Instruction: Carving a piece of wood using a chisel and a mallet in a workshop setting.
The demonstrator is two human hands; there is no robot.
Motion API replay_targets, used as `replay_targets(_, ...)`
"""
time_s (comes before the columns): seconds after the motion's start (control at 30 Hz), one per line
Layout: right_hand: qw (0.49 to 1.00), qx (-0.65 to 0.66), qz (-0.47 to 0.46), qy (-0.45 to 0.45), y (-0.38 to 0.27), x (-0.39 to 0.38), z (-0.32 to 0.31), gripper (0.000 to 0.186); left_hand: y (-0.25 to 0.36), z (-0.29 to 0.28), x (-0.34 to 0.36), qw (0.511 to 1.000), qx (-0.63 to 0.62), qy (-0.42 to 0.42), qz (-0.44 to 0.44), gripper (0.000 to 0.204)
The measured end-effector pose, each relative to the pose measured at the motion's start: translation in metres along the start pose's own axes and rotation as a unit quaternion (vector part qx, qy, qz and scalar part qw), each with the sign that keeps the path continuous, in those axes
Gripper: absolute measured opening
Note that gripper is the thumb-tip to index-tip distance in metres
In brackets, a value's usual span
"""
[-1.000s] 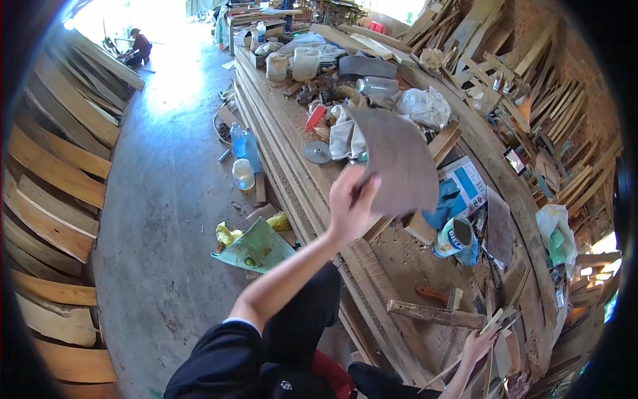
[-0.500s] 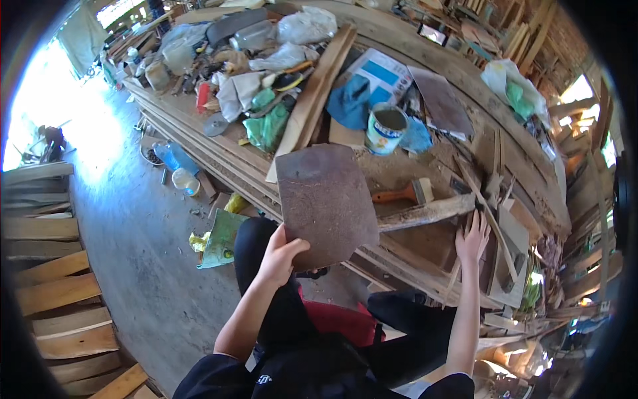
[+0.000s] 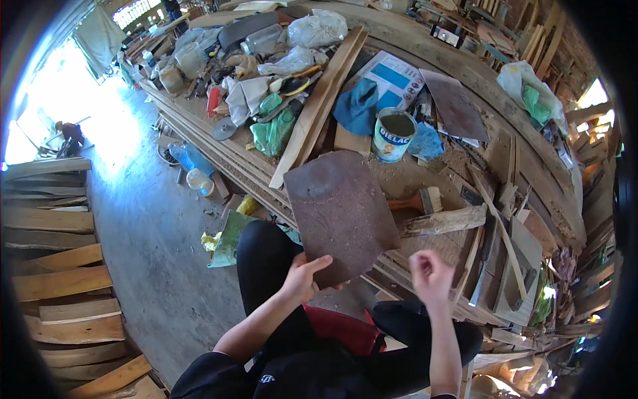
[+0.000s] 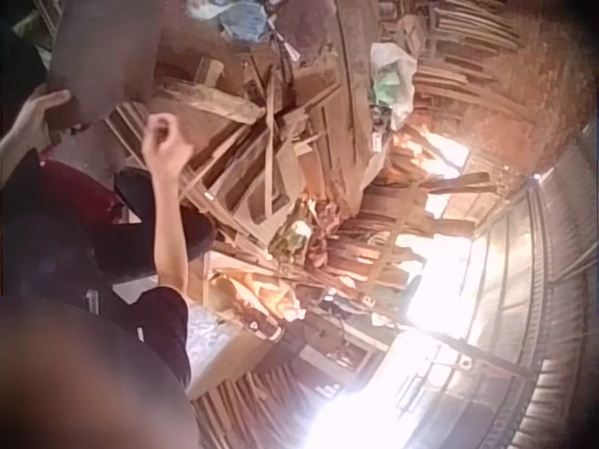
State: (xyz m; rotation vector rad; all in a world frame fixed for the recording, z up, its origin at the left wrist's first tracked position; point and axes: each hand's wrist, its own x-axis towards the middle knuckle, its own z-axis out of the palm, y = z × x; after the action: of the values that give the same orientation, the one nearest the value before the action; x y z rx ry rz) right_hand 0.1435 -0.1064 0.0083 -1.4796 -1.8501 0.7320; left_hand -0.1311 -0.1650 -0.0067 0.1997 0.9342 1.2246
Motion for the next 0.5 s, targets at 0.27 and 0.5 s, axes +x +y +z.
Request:
replay_targets(0.27,0.934,0.309,0.136,-0.117,-0.009,-0.007,0.065,0.039,-0.047,0.012,0.01,0.995,0.046,0.023,-0.091,0.042)
replay_targets(0.5,0.899,0.363,0.216,-0.114,-0.014,0.0,0.039,0.038,-0.066,0.004,0.021,0.999,0.041,0.016,0.002,0.029)
